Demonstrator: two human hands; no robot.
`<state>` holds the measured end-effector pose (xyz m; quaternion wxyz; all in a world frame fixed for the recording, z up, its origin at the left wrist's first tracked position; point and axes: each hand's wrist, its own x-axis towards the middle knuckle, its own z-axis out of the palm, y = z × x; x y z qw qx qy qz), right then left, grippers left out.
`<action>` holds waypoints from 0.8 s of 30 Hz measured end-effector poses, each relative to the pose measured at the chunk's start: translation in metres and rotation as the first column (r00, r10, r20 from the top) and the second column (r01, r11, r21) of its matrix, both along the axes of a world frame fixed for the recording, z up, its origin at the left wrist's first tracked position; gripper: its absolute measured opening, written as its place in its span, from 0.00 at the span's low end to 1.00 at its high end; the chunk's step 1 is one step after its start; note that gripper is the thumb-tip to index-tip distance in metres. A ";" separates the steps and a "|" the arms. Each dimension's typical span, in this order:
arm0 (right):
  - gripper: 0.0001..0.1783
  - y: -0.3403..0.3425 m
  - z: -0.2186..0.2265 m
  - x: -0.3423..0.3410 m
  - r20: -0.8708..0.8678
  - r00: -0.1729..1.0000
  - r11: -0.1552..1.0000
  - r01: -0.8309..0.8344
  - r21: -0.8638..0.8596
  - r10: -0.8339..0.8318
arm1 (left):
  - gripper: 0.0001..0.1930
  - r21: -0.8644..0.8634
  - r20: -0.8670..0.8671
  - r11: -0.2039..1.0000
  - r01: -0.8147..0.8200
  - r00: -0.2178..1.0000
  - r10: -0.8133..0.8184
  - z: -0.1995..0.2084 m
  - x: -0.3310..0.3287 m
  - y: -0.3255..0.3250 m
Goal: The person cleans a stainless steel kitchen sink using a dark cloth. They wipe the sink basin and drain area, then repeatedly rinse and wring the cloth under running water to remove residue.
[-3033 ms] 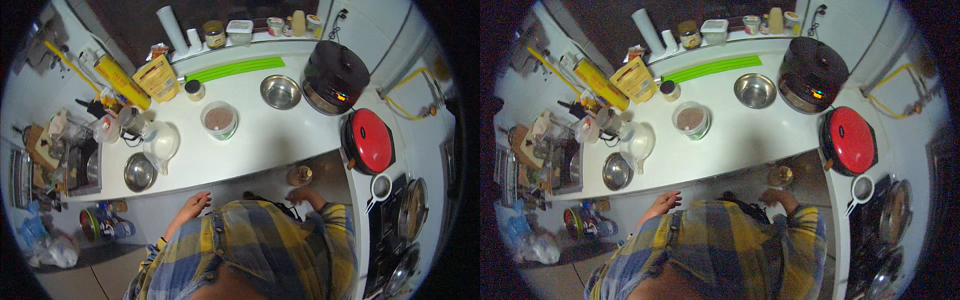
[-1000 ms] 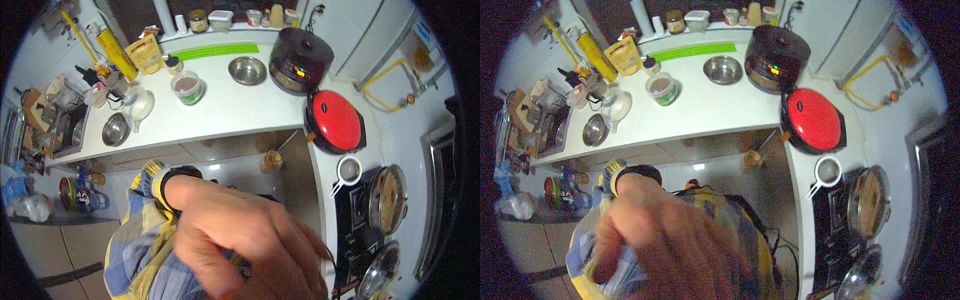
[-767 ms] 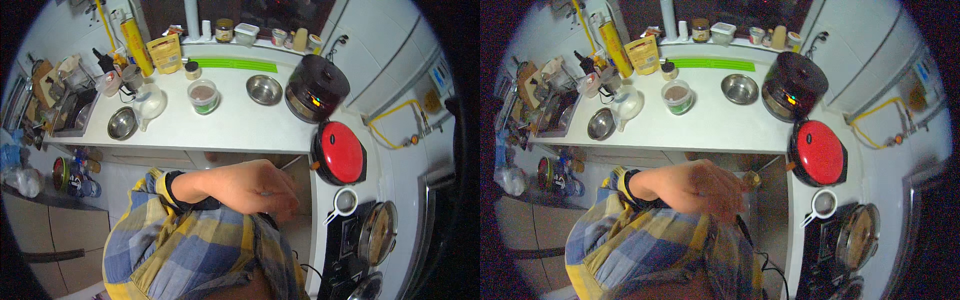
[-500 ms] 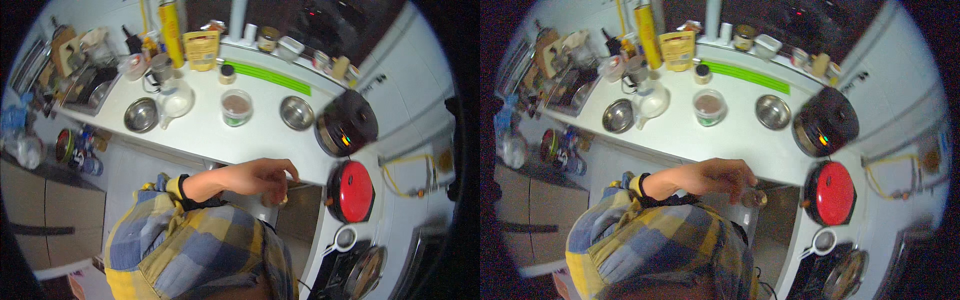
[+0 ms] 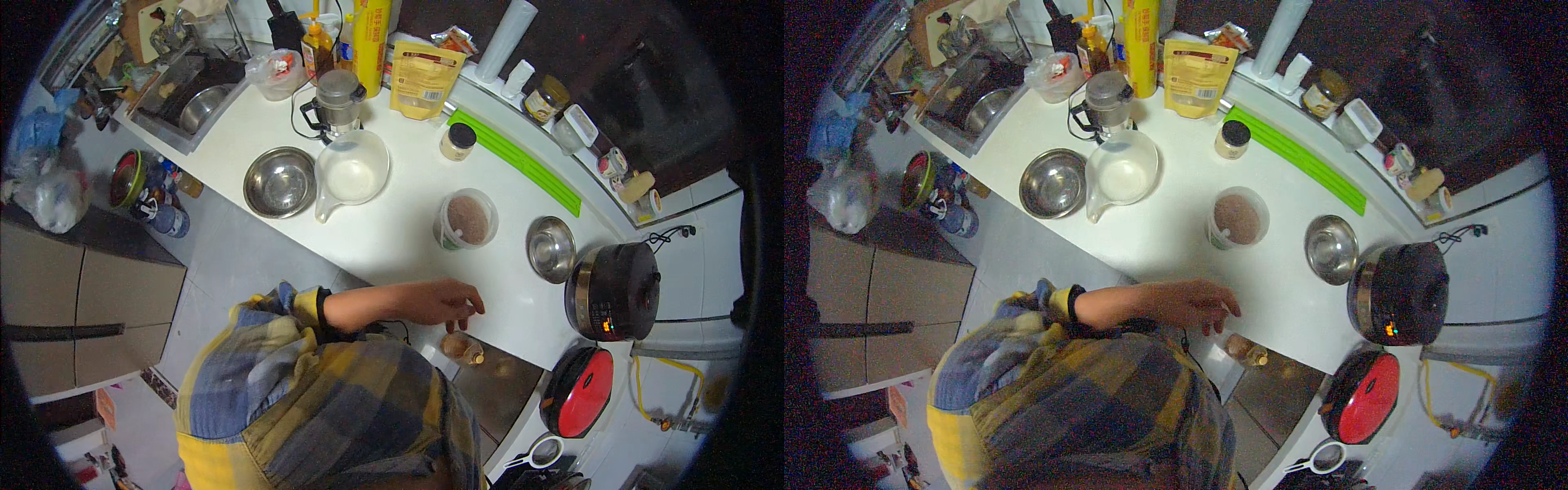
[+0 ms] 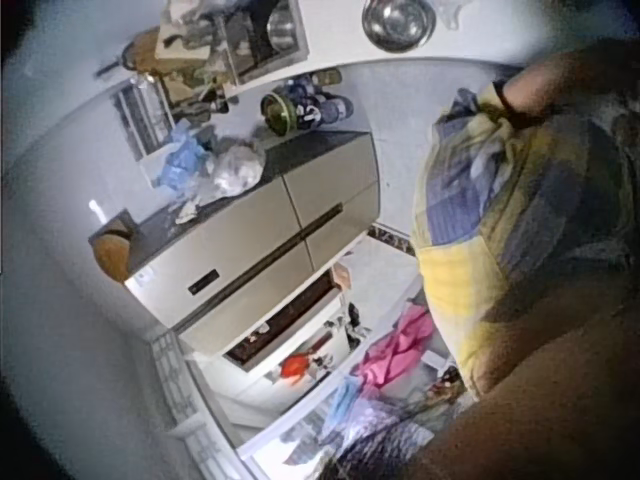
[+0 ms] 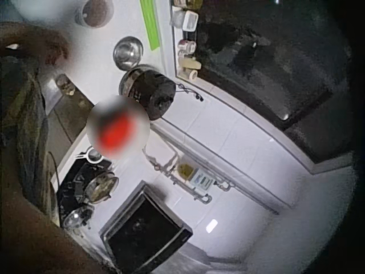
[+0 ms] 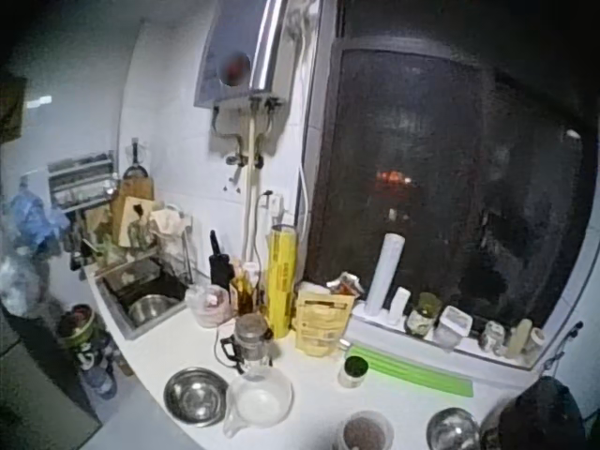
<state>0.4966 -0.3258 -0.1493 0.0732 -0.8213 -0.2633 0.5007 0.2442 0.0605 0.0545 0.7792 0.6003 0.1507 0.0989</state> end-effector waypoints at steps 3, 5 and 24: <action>0.10 0.013 0.001 -0.006 0.007 1.000 1.000 -0.014 -0.007 0.014 | 0.13 -0.008 -0.021 0.999 -0.042 0.999 0.041 -0.008 -0.019 0.011; 0.10 0.016 0.002 -0.007 0.004 1.000 0.999 -0.031 -0.008 0.031 | 0.13 0.000 -0.111 0.993 -0.117 0.987 0.116 -0.005 -0.029 0.012; 0.10 0.061 -0.026 0.017 0.043 0.859 0.853 -0.512 0.097 0.510 | 0.16 0.123 -0.263 0.855 -0.503 0.815 0.517 0.004 -0.183 -0.132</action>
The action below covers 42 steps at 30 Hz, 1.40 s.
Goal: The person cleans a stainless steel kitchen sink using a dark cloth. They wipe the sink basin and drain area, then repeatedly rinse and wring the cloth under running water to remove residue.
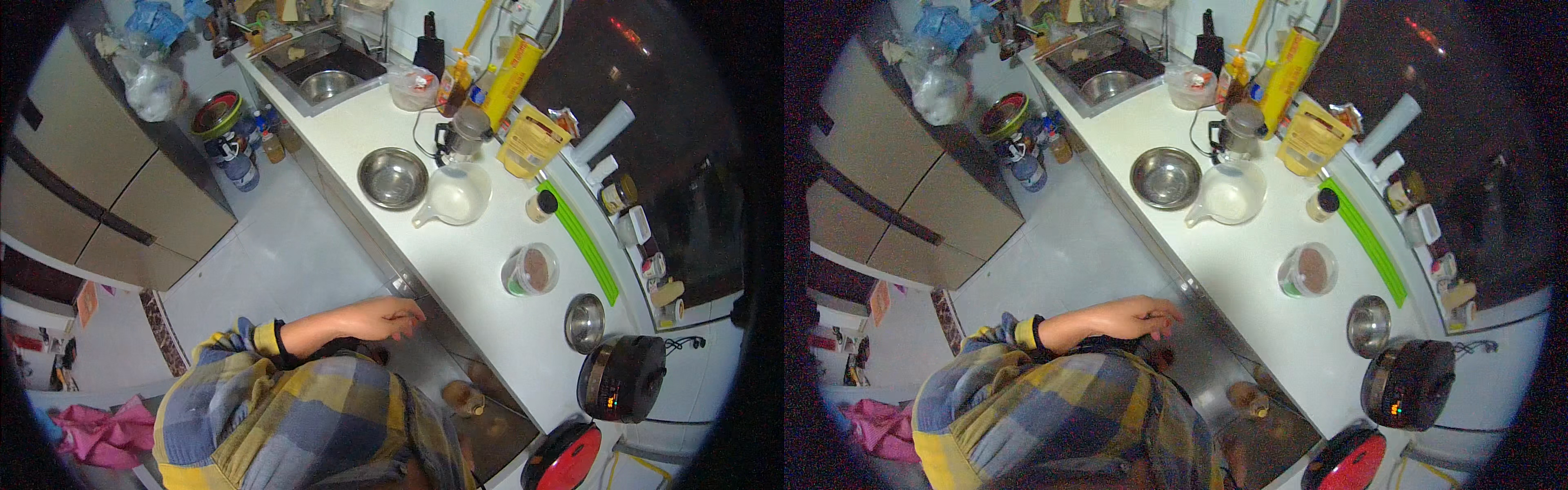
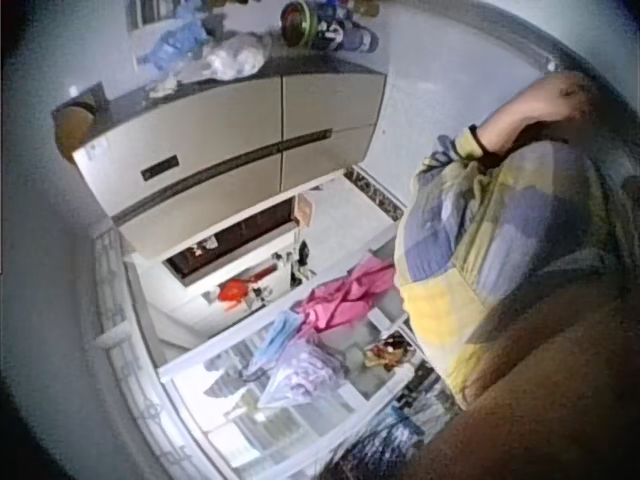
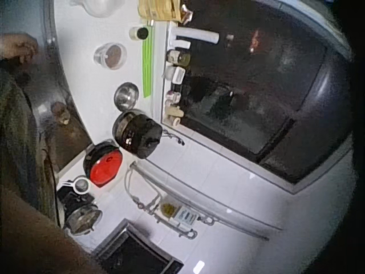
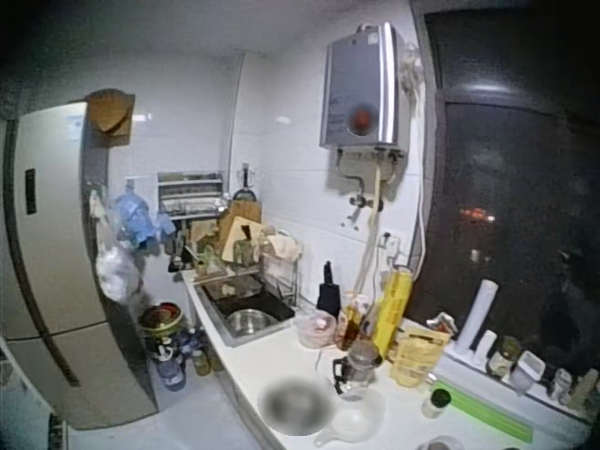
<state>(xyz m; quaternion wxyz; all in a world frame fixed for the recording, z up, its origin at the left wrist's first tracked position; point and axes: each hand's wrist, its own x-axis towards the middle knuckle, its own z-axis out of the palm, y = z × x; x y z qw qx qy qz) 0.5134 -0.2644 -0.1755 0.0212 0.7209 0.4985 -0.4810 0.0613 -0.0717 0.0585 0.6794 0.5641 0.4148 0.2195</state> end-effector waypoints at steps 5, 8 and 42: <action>0.10 0.025 -0.006 -0.004 0.034 0.974 0.962 -0.228 0.153 0.226 | 0.16 0.049 -0.005 0.995 -0.084 0.996 0.085 0.017 -0.061 -0.019; 0.10 0.041 -0.045 0.011 0.080 0.950 0.848 -0.305 0.433 0.301 | 0.16 0.067 0.121 0.995 -0.071 0.991 0.063 0.006 -0.107 -0.024; 0.20 0.643 0.121 -0.850 -0.483 0.754 0.844 -0.172 0.508 0.444 | 0.15 0.099 -0.003 0.845 -0.526 0.849 0.529 -0.027 -0.636 0.150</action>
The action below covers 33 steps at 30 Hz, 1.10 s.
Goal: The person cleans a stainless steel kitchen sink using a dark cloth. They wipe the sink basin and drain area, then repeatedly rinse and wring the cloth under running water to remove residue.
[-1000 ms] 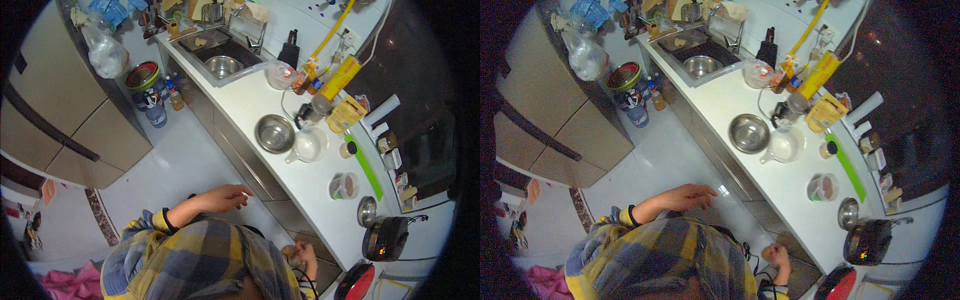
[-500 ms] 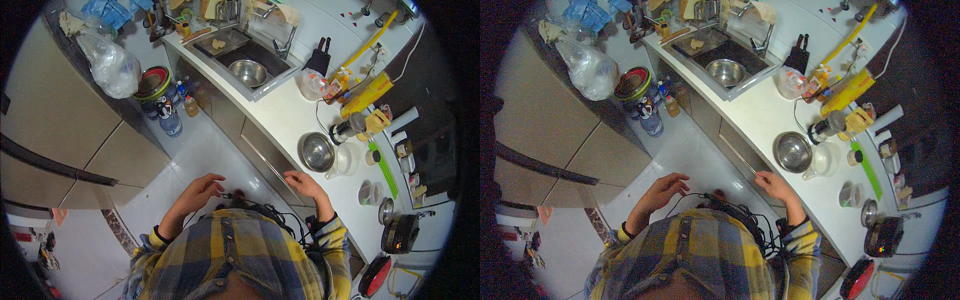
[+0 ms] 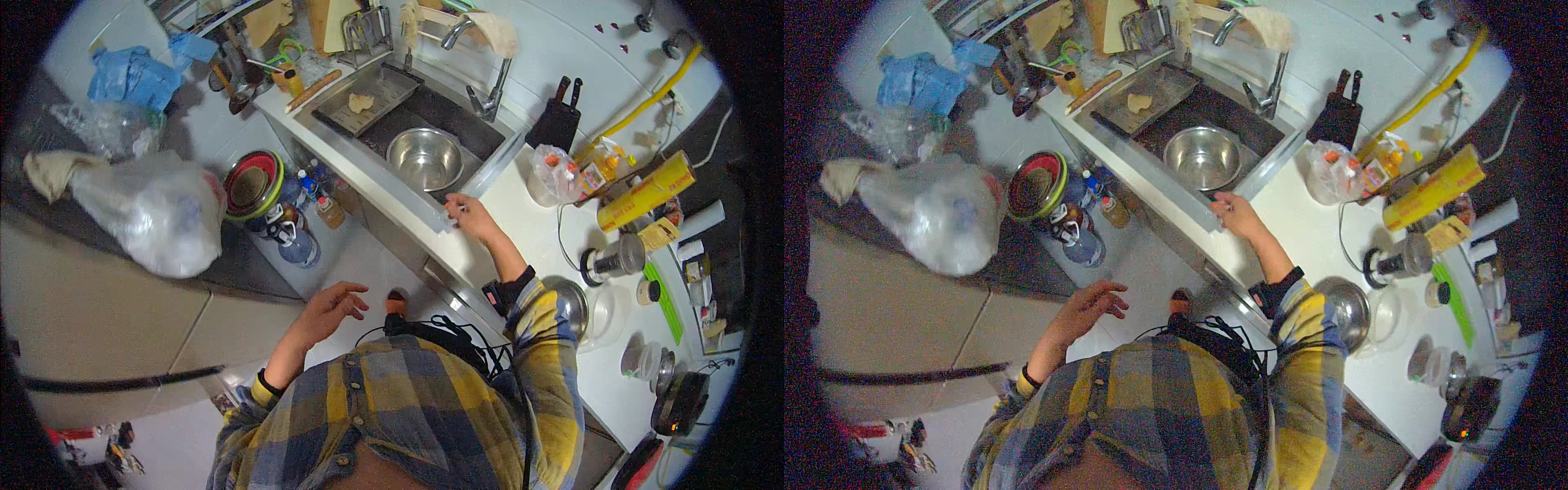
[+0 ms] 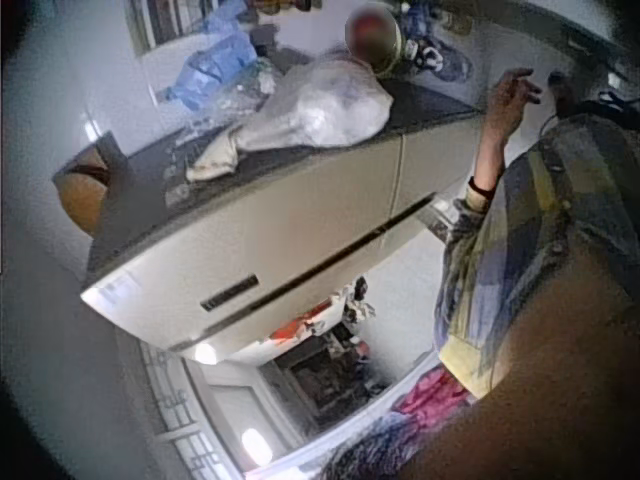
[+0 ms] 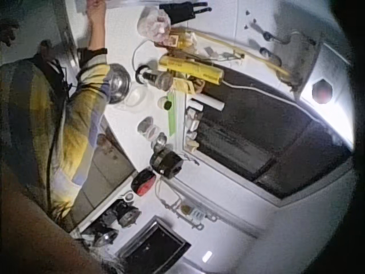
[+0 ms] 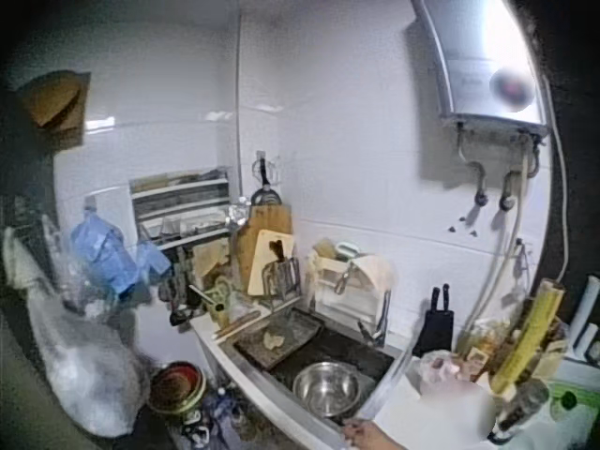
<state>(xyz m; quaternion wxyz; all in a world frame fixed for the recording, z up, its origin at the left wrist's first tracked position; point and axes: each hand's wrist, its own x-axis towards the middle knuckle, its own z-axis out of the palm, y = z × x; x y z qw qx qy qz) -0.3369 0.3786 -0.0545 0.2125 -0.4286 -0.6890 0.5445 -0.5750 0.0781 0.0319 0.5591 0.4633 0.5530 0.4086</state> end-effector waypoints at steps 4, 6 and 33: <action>0.17 0.086 -0.034 -0.032 -0.011 0.935 0.863 0.322 -0.390 -0.353 | 0.16 -0.082 -0.035 0.997 -0.002 0.999 -0.001 -0.002 -0.032 0.085; 0.17 0.113 -0.047 -0.043 0.013 0.882 0.766 0.416 -0.490 -0.471 | 0.16 -0.104 0.006 0.995 0.014 1.000 -0.013 -0.004 -0.042 0.124; 0.16 0.178 -0.133 -0.120 0.088 0.721 0.343 0.429 -0.835 -0.688 | 0.16 -0.181 0.270 0.960 0.212 0.950 -0.159 -0.073 -0.224 0.455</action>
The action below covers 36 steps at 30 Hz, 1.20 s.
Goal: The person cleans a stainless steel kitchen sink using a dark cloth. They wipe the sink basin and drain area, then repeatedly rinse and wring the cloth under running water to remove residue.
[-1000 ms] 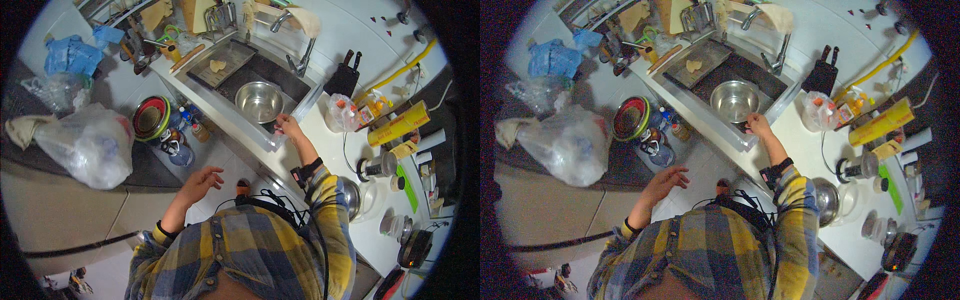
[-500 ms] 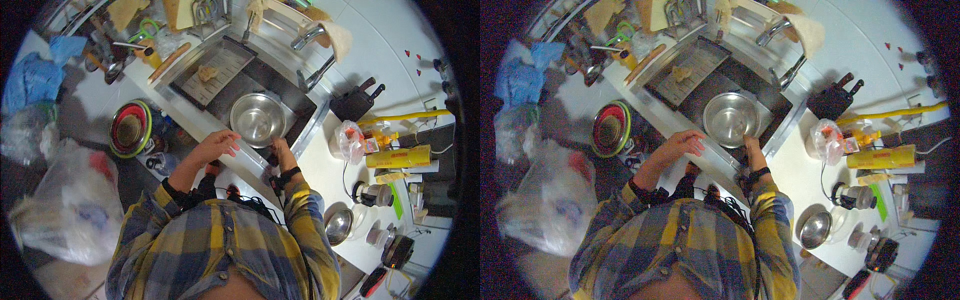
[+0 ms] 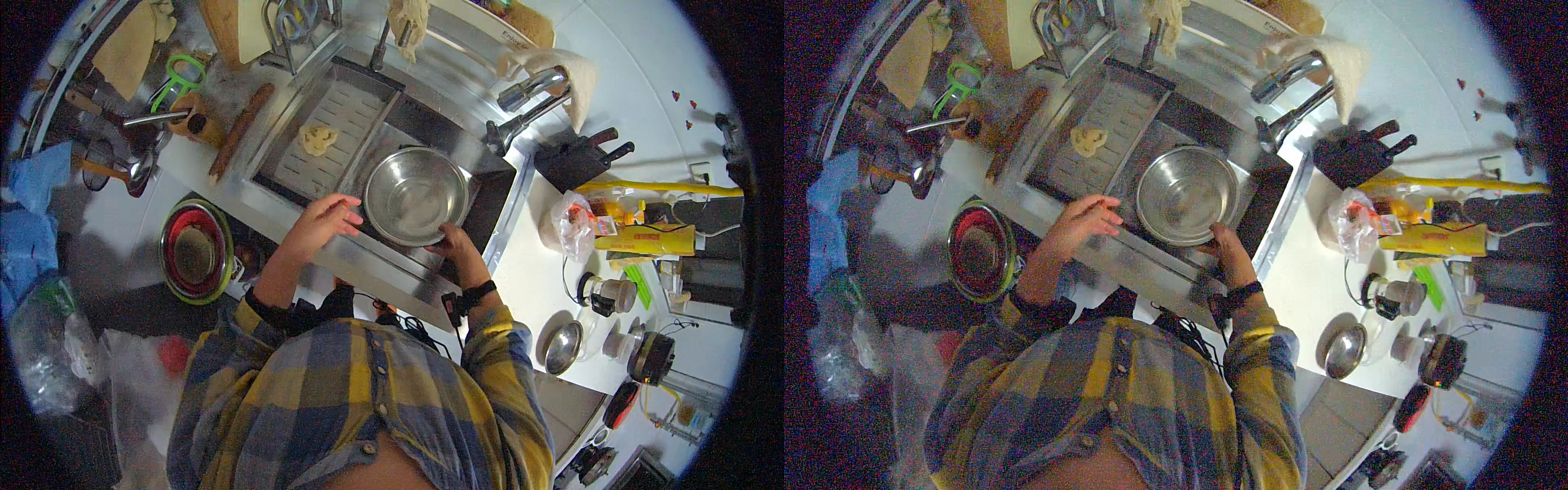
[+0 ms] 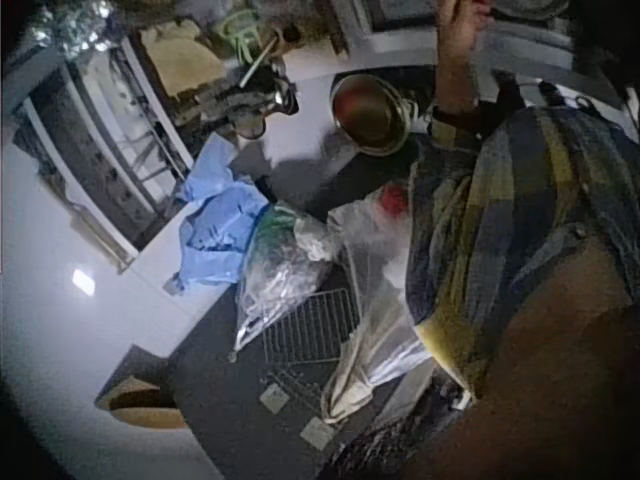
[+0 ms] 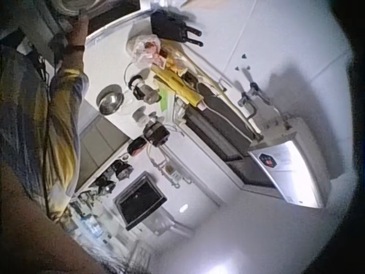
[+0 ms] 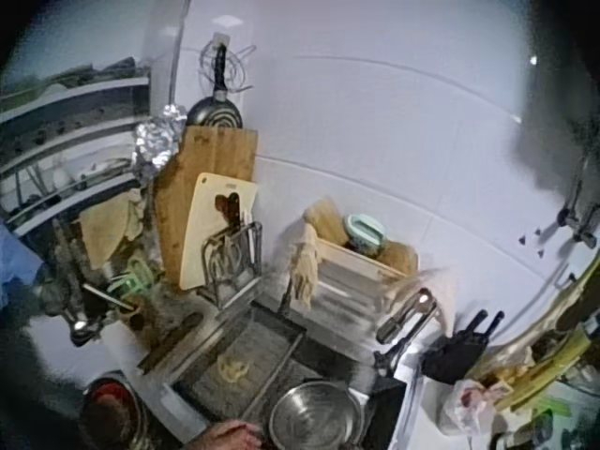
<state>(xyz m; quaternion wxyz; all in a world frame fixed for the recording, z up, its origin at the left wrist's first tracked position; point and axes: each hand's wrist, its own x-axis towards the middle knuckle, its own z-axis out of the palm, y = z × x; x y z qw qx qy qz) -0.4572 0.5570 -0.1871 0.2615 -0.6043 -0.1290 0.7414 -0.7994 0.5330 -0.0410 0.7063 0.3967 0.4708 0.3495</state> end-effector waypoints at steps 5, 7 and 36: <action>0.18 -0.013 0.000 0.030 0.494 0.868 0.870 -0.279 0.406 0.048 | 0.16 -0.037 0.044 0.999 0.019 0.999 -0.017 0.000 -0.009 0.004; 0.18 -0.007 0.014 0.021 0.437 0.885 0.905 -0.045 0.424 -0.161 | 0.17 -0.042 0.049 0.999 0.017 0.999 -0.015 -0.002 -0.011 0.006; 0.20 -0.020 0.167 -0.007 0.490 0.502 0.029 -0.677 0.735 -0.713 | 0.11 -0.038 0.088 0.998 -0.043 0.995 0.047 -0.019 0.039 -0.021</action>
